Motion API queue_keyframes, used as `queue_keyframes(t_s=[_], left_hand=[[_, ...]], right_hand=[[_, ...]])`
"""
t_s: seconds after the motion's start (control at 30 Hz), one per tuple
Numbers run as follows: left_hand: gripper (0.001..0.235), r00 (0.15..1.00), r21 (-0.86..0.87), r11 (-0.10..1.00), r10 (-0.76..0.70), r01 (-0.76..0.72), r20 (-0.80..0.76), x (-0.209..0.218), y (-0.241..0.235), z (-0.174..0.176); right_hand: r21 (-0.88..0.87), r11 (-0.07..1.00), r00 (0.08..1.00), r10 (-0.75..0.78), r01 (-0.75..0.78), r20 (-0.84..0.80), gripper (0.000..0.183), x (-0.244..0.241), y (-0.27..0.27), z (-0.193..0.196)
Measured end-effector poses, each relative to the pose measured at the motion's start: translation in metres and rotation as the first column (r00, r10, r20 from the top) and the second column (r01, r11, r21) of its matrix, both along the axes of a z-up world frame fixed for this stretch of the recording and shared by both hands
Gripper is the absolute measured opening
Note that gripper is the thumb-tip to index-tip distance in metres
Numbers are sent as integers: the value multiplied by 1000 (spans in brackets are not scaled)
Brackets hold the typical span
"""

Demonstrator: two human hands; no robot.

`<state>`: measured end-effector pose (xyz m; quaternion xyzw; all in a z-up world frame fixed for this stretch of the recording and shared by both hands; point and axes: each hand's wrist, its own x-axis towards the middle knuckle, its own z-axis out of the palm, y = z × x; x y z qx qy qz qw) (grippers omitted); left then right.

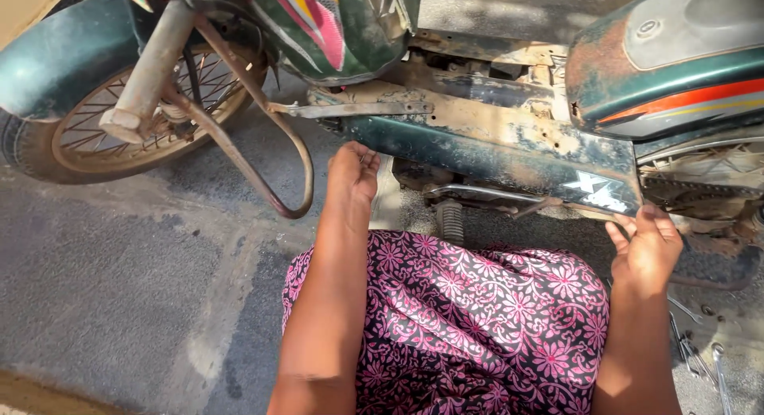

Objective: The recorder is removing plastic side panels and metal frame covers from a motorcycle using a screwdriver and wrench.

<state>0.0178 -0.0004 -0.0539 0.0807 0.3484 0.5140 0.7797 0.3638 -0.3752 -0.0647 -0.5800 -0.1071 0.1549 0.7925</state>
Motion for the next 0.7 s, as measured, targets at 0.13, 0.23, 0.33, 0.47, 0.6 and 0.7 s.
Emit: queue_keyframes(t_s=[0.13,0.23,0.33,0.47,0.6,0.7], left_hand=[[10,1000,10,1000,-17,18,-25,4,5,-11],[10,999,25,999,-32,32,-28,6,7,-18],[6,999,33,999,-36,37,-24,7,1,-5],[27,996,2,999,-39,39,-76,8,-5,11],[42,996,61,996,-54,59,-78,10,-5,10],[44,995,120,991,-57,66,-78,11,-5,8]], right_hand=[[-48,999,1000,-13,13,4,6,-10,-8,-2],[-86,996,1000,-26,27,13,8,-17,-12,0],[-135,990,998,-29,37,58,10,-21,-18,0],[-274,961,990,5,34,140,22,-27,-27,0],[-371,928,988,14,44,152,27,-20,-41,-10],[-418,908,983,38,42,180,28,-19,-51,-11]])
